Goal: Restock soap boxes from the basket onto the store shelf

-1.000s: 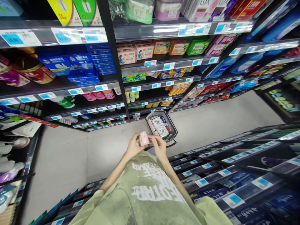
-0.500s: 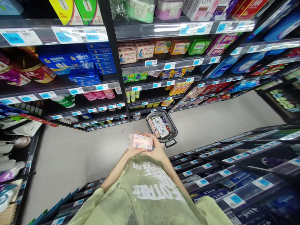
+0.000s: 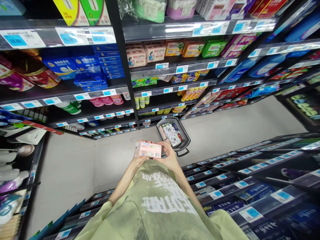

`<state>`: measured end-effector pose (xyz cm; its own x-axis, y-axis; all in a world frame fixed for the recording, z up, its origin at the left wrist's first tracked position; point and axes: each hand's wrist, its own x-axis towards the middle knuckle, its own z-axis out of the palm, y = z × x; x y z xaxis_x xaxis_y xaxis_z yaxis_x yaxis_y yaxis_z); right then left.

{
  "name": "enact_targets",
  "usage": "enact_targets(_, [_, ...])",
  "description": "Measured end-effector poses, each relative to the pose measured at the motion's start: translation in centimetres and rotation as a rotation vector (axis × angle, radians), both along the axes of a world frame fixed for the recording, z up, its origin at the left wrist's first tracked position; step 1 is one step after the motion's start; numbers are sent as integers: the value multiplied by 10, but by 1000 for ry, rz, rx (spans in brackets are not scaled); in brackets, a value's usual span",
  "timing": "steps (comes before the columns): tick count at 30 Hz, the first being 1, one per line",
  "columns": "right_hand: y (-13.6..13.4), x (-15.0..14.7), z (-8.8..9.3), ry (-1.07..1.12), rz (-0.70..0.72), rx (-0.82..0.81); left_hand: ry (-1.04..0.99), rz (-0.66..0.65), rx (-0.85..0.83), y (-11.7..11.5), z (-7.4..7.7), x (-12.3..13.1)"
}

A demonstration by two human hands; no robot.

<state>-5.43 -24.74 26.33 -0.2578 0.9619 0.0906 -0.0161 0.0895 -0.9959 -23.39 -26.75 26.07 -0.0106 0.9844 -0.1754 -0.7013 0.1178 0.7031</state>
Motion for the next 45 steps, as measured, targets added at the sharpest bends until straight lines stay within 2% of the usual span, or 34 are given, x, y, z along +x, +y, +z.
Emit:
enact_targets(5, [2, 4, 1, 10, 20, 31, -46, 14, 36, -1, 0, -5])
enact_targets(13, [2, 6, 10, 20, 14, 66, -151, 69, 7, -4, -5, -13])
enact_targets(28, [0, 1, 22, 23, -2, 48, -159, 60, -45, -1, -4, -13])
enact_targets(45, [-2, 0, 17, -6, -46, 46, -169, 145, -163, 10, 2, -13])
